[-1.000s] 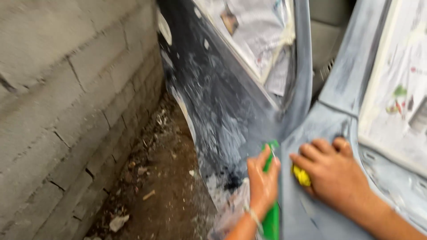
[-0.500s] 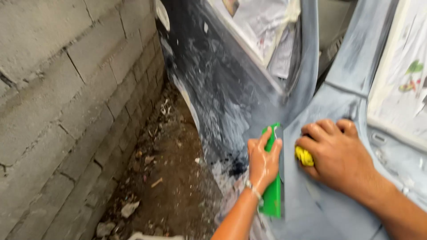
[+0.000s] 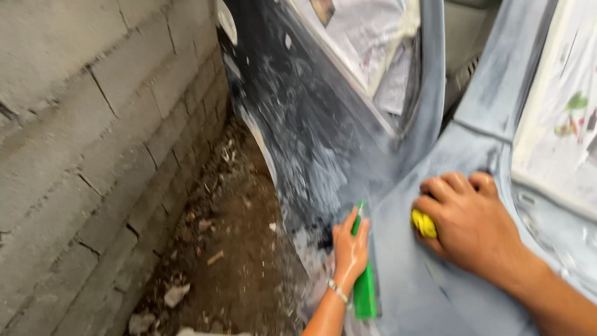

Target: The person scrubs the front bumper and door area of a white car using a green scrubbing tool and a yellow cloth. They repeatedly dip the cloth into a bucket of water to clean it while working on the vehicle's surface.

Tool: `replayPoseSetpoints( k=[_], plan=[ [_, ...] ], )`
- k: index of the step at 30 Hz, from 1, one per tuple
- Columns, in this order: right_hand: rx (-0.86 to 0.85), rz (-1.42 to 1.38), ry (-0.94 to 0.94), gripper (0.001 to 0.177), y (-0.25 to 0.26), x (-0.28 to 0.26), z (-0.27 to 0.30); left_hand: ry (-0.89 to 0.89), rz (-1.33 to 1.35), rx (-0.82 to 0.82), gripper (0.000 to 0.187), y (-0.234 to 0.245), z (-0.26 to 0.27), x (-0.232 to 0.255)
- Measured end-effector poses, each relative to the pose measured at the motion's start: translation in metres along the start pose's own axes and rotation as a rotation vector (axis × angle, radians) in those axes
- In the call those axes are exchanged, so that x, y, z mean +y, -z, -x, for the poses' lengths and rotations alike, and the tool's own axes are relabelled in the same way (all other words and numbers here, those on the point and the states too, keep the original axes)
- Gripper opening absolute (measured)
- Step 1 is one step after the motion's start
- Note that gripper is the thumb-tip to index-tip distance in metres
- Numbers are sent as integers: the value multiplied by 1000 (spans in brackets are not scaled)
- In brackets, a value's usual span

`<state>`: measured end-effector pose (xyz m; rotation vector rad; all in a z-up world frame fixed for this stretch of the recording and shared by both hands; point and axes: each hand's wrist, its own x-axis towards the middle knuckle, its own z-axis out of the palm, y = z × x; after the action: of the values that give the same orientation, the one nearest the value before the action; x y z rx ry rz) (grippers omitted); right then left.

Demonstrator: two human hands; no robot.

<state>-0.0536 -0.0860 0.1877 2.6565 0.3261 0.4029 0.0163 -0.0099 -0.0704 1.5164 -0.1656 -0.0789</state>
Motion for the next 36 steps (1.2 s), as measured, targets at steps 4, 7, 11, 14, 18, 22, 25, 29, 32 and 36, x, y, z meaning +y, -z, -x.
replayPoseSetpoints(
  k=[4, 7, 11, 14, 18, 22, 25, 29, 32, 36],
  plan=[
    [72, -7, 3, 43, -24, 11, -6, -34, -157, 41, 55, 7, -28, 4],
    [-56, 1, -29, 41, -17, 3, 5, -27, 27, -135, 58, 11, 2, 37],
    [24, 24, -12, 40, -12, 4, 0, -62, -33, -25, 51, 6, -14, 10],
    [2, 31, -12, 40, -17, 5, -9, -54, -7, -43, 51, 14, 2, 49],
    [-17, 59, -14, 41, -9, -1, -1, -108, 73, 58, 54, 10, 38, 43],
    [27, 17, 1, 44, -20, 5, -2, 180, 27, -4, 68, -13, 82, -63],
    [-54, 89, -9, 43, -12, 0, -1, -88, 62, 90, 59, -7, 85, -51],
    [-69, 91, -45, 41, -11, -2, -3, 92, -21, -52, 56, 23, 28, -12],
    [-58, 105, -28, 43, -14, 0, -2, 181, -35, -68, 60, 15, 50, -17],
    [-60, 94, -23, 43, -13, 1, -3, 46, 21, -38, 58, 19, 56, -14]
  ],
)
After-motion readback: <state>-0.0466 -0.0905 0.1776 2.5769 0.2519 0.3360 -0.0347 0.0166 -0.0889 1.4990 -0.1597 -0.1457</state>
